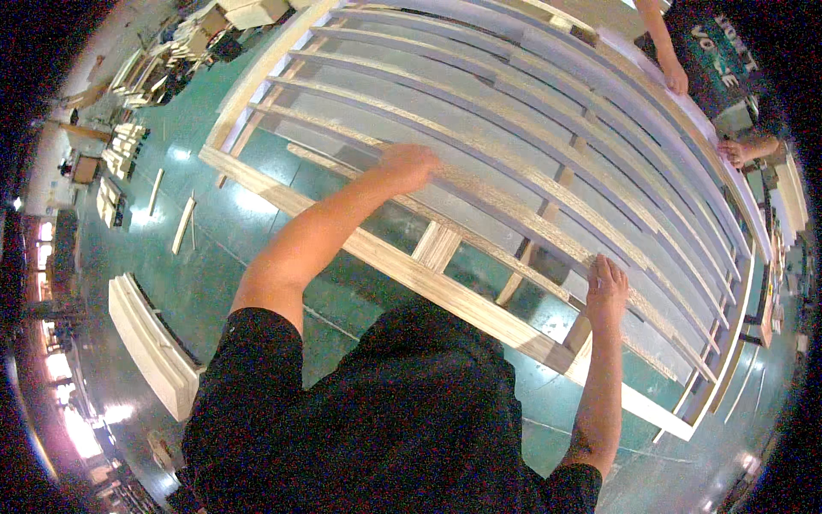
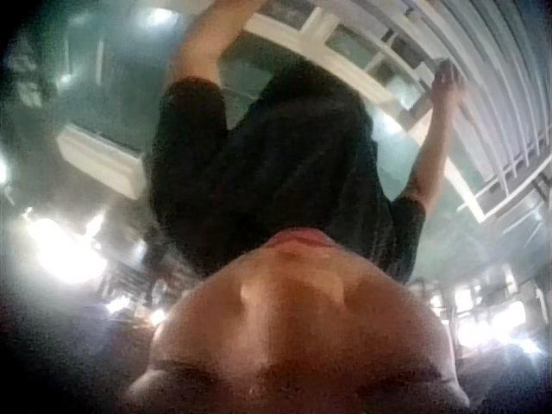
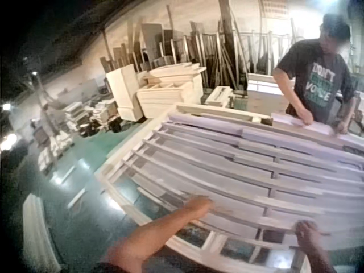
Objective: The person assembles a wooden slatted frame by positioning curved wooden pieces and securing them with a pneumatic nail gun. They repeatedly align the slats and drive nails into the joints to fasten the structure.
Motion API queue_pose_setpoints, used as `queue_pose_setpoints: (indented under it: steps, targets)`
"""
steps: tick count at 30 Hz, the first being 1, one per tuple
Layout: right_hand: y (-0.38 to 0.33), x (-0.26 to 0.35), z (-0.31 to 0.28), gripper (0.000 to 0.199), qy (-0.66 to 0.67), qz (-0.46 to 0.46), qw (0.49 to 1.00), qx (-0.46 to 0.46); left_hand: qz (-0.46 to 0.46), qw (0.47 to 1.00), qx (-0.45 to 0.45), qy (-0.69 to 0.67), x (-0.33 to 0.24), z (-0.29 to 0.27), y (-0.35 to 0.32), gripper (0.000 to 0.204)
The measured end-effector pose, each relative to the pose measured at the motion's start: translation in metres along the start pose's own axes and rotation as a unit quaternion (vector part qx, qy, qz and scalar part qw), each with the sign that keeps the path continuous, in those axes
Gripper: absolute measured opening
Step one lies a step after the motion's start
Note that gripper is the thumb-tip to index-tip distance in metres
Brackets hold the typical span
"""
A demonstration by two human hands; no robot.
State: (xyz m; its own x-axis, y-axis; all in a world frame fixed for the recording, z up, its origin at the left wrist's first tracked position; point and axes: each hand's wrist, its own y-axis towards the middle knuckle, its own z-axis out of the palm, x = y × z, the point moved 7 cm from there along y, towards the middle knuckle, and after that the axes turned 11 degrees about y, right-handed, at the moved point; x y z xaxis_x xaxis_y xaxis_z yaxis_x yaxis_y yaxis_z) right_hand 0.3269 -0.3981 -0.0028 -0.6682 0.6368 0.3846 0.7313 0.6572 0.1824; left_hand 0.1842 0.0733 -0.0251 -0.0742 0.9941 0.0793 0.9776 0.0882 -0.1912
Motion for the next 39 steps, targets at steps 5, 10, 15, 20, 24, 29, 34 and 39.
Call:
queue_pose_setpoints:
  steps: [5, 10, 15, 20, 24, 29, 34, 39]
  targets:
    - [-0.004, 0.0, -0.002, 0.058, -0.018, -0.008, 1.0, 0.014, -0.009, 1.0, 0.006, 0.01, 0.013, 0.002, -0.004, 0.019]
    - [-0.008, -0.016, 0.003, 0.06, 0.006, 0.019, 0.999, 0.037, -0.079, 0.996, 0.016, 0.031, 0.116, 0.004, -0.042, 0.017]
    - [-0.005, -0.021, 0.005, 0.055, 0.007, 0.038, 0.998, 0.046, -0.045, 0.997, -0.048, 0.034, 0.156, 0.012, -0.058, 0.018]
    - [-0.002, -0.016, 0.0, 0.054, 0.021, 0.037, 0.998, 0.036, -0.073, 0.996, -0.008, 0.048, 0.149, 0.004, -0.048, 0.014]
    - [-0.001, -0.013, 0.0, 0.058, 0.011, 0.019, 0.999, 0.038, -0.078, 0.996, -0.012, 0.035, 0.156, 0.014, -0.043, 0.015]
    - [-0.004, -0.008, -0.002, 0.058, 0.018, 0.005, 0.999, 0.026, -0.057, 0.995, -0.087, 0.013, 0.155, 0.009, -0.045, 0.018]
    - [0.0, 0.0, -0.006, 0.05, 0.014, -0.023, 0.999, 0.031, -0.081, 0.996, 0.016, 0.025, 0.149, 0.005, -0.046, 0.024]
    - [0.004, 0.006, -0.01, 0.045, 0.005, -0.02, 0.999, 0.026, -0.058, 0.997, -0.038, 0.037, 0.15, 0.003, -0.052, 0.031]
